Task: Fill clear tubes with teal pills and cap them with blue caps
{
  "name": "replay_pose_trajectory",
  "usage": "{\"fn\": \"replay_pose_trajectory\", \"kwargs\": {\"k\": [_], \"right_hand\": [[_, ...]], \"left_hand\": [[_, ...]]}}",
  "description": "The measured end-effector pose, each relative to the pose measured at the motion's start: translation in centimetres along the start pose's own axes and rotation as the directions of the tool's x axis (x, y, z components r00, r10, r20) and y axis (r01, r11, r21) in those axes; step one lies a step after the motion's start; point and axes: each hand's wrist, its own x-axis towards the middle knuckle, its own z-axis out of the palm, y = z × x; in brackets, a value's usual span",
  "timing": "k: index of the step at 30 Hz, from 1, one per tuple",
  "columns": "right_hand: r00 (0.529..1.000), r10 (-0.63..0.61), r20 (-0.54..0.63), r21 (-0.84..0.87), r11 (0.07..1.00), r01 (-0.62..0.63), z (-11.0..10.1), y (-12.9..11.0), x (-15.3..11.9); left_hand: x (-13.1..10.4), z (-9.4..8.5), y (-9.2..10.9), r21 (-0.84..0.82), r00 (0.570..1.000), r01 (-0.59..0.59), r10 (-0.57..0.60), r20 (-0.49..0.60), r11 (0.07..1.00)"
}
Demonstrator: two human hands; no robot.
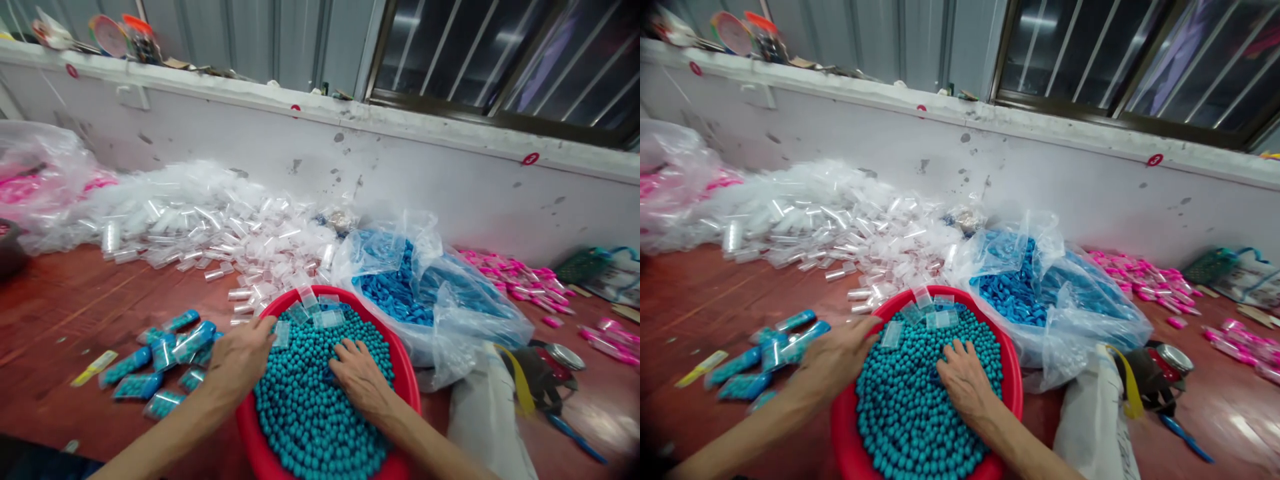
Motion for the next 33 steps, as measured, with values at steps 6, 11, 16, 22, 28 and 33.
{"fn": "replay_pose_trajectory", "kwargs": {"k": [6, 11, 16, 22, 28, 33], "right_hand": [[0.994, 0.1, -0.047, 0.007, 0.995, -0.1, -0.2, -0.7, -0.5], [0.996, 0.077, -0.045, 0.055, 0.996, -0.075, 0.1, -0.4, -0.8], [0.988, 0.137, 0.072, 0.117, 0.983, -0.145, -0.3, 0.0, -1.0], [0.961, 0.177, 0.212, 0.213, 0.951, -0.223, -2.0, 0.8, -1.3], [0.926, 0.205, 0.317, 0.157, 0.951, -0.264, -1.6, 1.9, -0.1], [0.934, 0.206, 0.293, 0.311, 0.903, -0.296, -1.0, 1.8, 1.3]], "left_hand": [[3.0, 3.6, 1.9, 0.19, 0.957, -0.28, 0.258, 0.133, 0.941], [4.1, 3.5, 0.1, 0.085, 0.835, -0.456, 0.394, 0.384, 0.886], [4.9, 3.8, -0.2, 0.063, 0.818, -0.486, 0.429, 0.382, 0.871], [5.0, 3.5, 1.7, 0.165, 0.858, -0.365, 0.262, 0.441, 0.916], [4.1, 5.3, 5.2, 0.03, 0.864, -0.223, 0.183, 0.468, 0.974], [4.3, 8.2, 6.8, -0.472, 0.83, 0.206, 0.103, 0.549, 0.857]]}}
